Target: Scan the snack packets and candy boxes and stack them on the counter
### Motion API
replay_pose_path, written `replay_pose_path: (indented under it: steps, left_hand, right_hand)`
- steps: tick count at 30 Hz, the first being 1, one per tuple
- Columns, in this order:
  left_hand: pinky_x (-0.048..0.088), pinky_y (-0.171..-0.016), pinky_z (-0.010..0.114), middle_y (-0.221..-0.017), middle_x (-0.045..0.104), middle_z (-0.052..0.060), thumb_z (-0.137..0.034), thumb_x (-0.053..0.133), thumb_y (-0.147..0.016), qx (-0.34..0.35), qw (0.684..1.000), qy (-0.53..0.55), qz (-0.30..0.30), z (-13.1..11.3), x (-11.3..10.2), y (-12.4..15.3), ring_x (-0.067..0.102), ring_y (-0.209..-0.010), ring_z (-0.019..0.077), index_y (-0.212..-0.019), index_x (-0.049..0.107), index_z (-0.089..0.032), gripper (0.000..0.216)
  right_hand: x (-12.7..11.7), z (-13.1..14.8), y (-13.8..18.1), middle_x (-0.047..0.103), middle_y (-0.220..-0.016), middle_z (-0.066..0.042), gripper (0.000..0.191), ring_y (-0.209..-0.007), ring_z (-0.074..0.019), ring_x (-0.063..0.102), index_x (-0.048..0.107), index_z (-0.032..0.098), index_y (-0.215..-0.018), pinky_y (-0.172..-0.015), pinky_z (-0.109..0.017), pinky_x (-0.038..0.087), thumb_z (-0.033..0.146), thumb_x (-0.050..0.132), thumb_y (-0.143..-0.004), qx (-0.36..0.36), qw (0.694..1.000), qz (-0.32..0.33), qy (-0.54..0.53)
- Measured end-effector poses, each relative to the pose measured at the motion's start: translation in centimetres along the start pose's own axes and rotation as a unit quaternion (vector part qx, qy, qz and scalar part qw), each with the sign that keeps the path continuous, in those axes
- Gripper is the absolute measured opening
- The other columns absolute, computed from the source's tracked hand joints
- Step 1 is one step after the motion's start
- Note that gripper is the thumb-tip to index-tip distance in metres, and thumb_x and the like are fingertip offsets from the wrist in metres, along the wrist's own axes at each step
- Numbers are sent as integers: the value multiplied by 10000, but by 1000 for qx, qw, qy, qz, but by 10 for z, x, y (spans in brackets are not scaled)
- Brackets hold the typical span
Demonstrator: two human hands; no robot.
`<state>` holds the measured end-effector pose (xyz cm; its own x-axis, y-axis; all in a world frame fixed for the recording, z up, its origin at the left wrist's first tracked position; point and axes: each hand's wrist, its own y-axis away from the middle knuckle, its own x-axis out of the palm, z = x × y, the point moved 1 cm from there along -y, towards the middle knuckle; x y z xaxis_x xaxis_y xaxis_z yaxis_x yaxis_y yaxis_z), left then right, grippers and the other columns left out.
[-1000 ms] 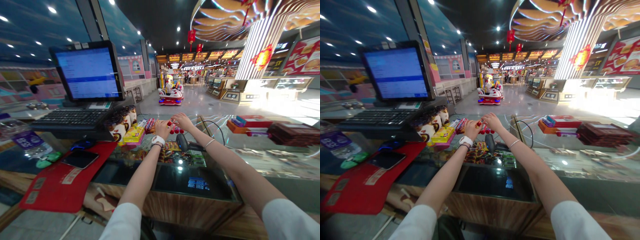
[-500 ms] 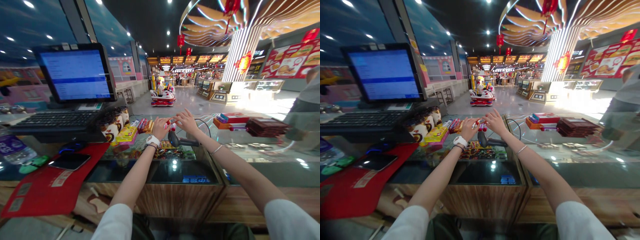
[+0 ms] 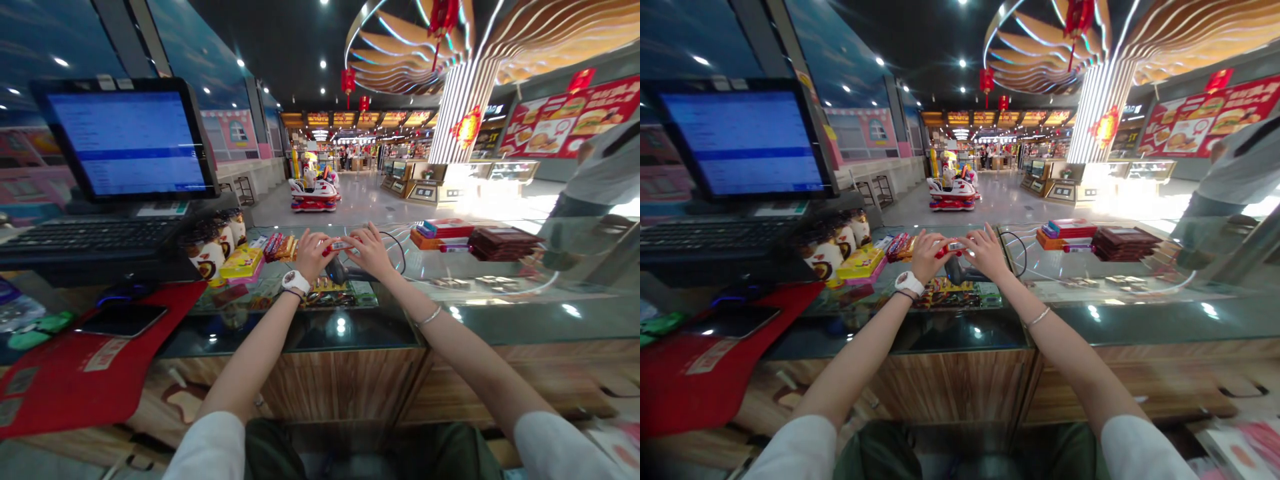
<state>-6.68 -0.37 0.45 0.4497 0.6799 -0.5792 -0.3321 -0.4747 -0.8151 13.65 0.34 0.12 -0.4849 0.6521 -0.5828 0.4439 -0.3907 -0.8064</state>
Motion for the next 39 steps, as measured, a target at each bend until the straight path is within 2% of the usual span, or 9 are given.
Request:
replay_pose_path:
  steps: [6, 12, 19, 22, 25, 29, 31, 35, 39]
  left_hand:
    - [387, -1137, 540, -1010, 726, 35, -300, 712, -853, 28, 999, 11, -13, 11, -5, 0, 635, -1092, 248, -1057, 695, -264, 208]
    - [382, -1140, 521, -1074, 720, 51, -310, 711, -847, 20, 1000, 8, -9, 7, -2, -1, 632, -1086, 245, -1015, 682, -244, 183]
    - [368, -1148, 518, -1033, 730, 45, -291, 692, -853, 13, 1000, 2, -5, 4, -1, 0, 637, -1081, 245, -1001, 694, -239, 157]
    - [371, -1142, 516, -1012, 732, 46, -321, 677, -869, 7, 1000, -9, -9, 9, -1, 0, 645, -1054, 242, -998, 700, -242, 153]
    - [367, -1141, 520, -988, 734, 43, -332, 673, -875, -14, 1000, -21, -15, 19, -1, 1, 646, -1041, 242, -1008, 703, -254, 157]
    - [343, -1153, 538, -980, 737, 44, -318, 682, -866, -41, 998, -30, -25, 34, 0, 4, 643, -1046, 253, -1020, 711, -262, 166]
    - [338, -1155, 541, -985, 736, 45, -311, 682, -864, -46, 998, -30, -21, 38, 1, 5, 641, -1046, 254, -1019, 715, -263, 166]
    - [340, -1154, 534, -977, 730, 48, -294, 683, -860, -58, 998, -31, -13, 39, 2, 8, 640, -1039, 253, -1017, 718, -259, 164]
    - [332, -1161, 534, -967, 728, 52, -297, 693, -850, -66, 997, -33, -12, 40, 3, 9, 642, -1034, 256, -1010, 719, -253, 168]
  right_hand:
    - [4, -7, 9, 695, -1062, -49, 288, -1036, -229, 596, 683, 259, -1174, -1187, -538, 290, 219, 583, -908, -18, 999, -30, -3]
    - [0, -9, 10, 694, -1082, -55, 300, -1084, -245, 581, 678, 257, -1200, -1213, -577, 218, 224, 575, -919, 1, 1000, -11, 4]
    - [2, -8, 11, 689, -1103, -64, 304, -1094, -249, 588, 671, 240, -1205, -1219, -583, 201, 210, 557, -924, 18, 1000, 12, -8]
    - [-1, -6, 9, 674, -1180, -75, 343, -1141, -247, 587, 642, 227, -1250, -1207, -544, 255, 206, 553, -920, 18, 999, 6, -30]
    - [-8, -5, 7, 644, -1274, -104, 385, -1195, -257, 579, 603, 209, -1311, -1132, -489, 382, 255, 548, -933, 14, 997, 1, -76]
    - [-10, -9, 8, 665, -1257, -108, 374, -1170, -262, 616, 638, 219, -1276, -1030, -435, 479, 341, 589, -927, -14, 983, 97, -156]
    - [-5, -13, 11, 642, -1307, -122, 531, -1214, -283, 600, 598, 210, -1341, -1048, -446, 470, 431, 681, -866, -19, 969, 167, -184]
    - [15, -22, 21, 532, -1450, -174, 983, -1324, -349, 521, 414, 193, -1506, -1109, -501, 408, 583, 807, -693, 6, 933, 283, -222]
    - [35, -25, 32, 415, -1539, -216, 1135, -1379, -373, 460, 257, 116, -1568, -1144, -492, 375, 599, 796, -694, 40, 893, 364, -262]
